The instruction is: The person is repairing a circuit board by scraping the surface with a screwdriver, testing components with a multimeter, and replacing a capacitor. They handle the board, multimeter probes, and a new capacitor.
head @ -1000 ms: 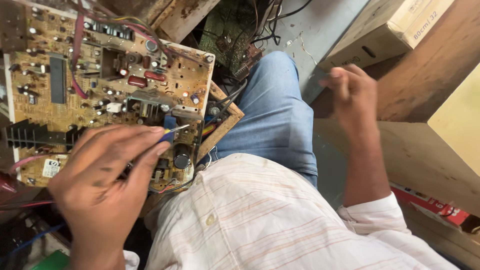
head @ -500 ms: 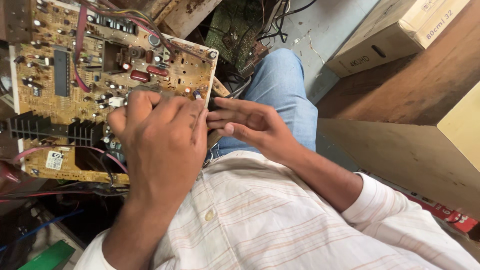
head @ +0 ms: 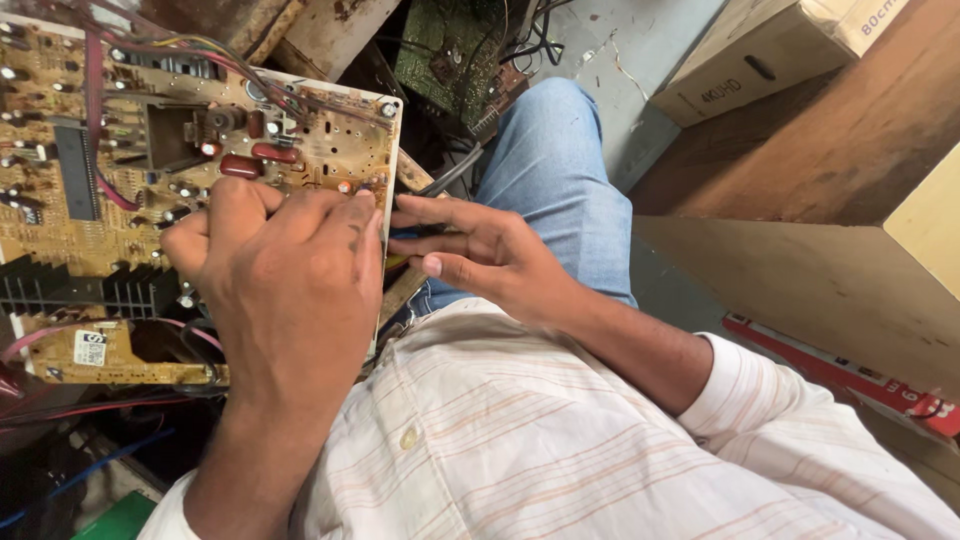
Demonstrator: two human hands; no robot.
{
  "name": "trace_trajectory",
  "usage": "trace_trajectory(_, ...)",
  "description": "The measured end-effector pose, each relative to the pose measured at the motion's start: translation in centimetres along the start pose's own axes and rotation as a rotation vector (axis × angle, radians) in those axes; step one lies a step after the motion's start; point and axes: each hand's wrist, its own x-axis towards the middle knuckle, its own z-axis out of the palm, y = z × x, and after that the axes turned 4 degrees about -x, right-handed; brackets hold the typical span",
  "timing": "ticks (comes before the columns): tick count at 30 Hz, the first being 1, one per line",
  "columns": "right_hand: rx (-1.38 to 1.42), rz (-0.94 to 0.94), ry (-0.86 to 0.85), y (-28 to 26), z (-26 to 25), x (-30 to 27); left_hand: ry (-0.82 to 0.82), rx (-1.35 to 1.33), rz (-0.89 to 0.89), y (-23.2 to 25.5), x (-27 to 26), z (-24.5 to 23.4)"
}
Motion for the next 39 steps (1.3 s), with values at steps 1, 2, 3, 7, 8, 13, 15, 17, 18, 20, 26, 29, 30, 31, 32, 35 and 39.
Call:
trace_trajectory(1,-0.007,-0.024,-0.008,0.2,-0.1,0.1,0.0,0.008,0.0,0.0,0.0,0.1)
trace_trajectory(2,-0.014,-0.048,-0.018,0.3,-0.1,0.1,0.002,0.02,-0.002,0.0,-0.1,0.2)
trace_trajectory(3,-0.016,-0.05,-0.022,0.4,-0.2,0.2,0.003,0.031,-0.004,-0.1,-0.2,0.3)
trace_trajectory(7,-0.021,-0.039,-0.027,0.6,-0.5,0.1,-0.005,0.057,0.002,-0.3,-0.4,0.6)
trace_trajectory(8,-0.021,-0.033,-0.026,0.6,-0.5,0.1,-0.002,0.064,0.008,-0.3,-0.4,0.6)
trace_trajectory(13,-0.022,-0.026,-0.02,0.5,-0.4,0.1,-0.005,0.043,0.012,-0.3,-0.3,0.6)
trace_trajectory(15,-0.02,-0.029,-0.021,0.5,-0.4,0.1,-0.014,0.032,0.016,-0.2,-0.2,0.4)
trace_trajectory(17,-0.022,-0.035,-0.024,0.5,-0.4,0.2,-0.012,0.052,0.044,-0.3,0.0,0.4)
trace_trajectory(18,-0.022,-0.038,-0.025,0.5,-0.4,0.2,-0.011,0.061,0.057,-0.3,0.2,0.4)
trace_trajectory(20,-0.024,-0.044,-0.027,0.5,-0.4,0.2,-0.029,0.074,0.095,-0.4,0.4,0.5)
trace_trajectory(26,-0.01,-0.051,-0.033,0.5,-0.4,0.3,-0.088,0.116,0.136,-0.6,0.9,0.5)
trace_trajectory(29,0.003,-0.05,-0.043,0.6,-0.5,0.3,-0.105,0.149,0.149,-0.5,1.0,0.5)
trace_trajectory(30,0.002,-0.047,-0.042,0.6,-0.5,0.3,-0.115,0.165,0.148,-0.6,1.1,0.5)
trace_trajectory(31,0.001,-0.045,-0.041,0.6,-0.5,0.4,-0.12,0.167,0.15,-0.6,1.1,0.5)
trace_trajectory(32,0.0,-0.041,-0.041,0.7,-0.5,0.4,-0.126,0.169,0.15,-0.7,1.0,0.5)
trace_trajectory(35,0.007,-0.048,-0.04,0.8,-0.6,0.3,-0.103,0.112,0.138,-0.8,1.0,0.8)
trace_trajectory(39,0.034,-0.053,-0.045,1.0,-0.7,0.3,-0.097,0.122,0.145,-0.9,1.3,1.1)
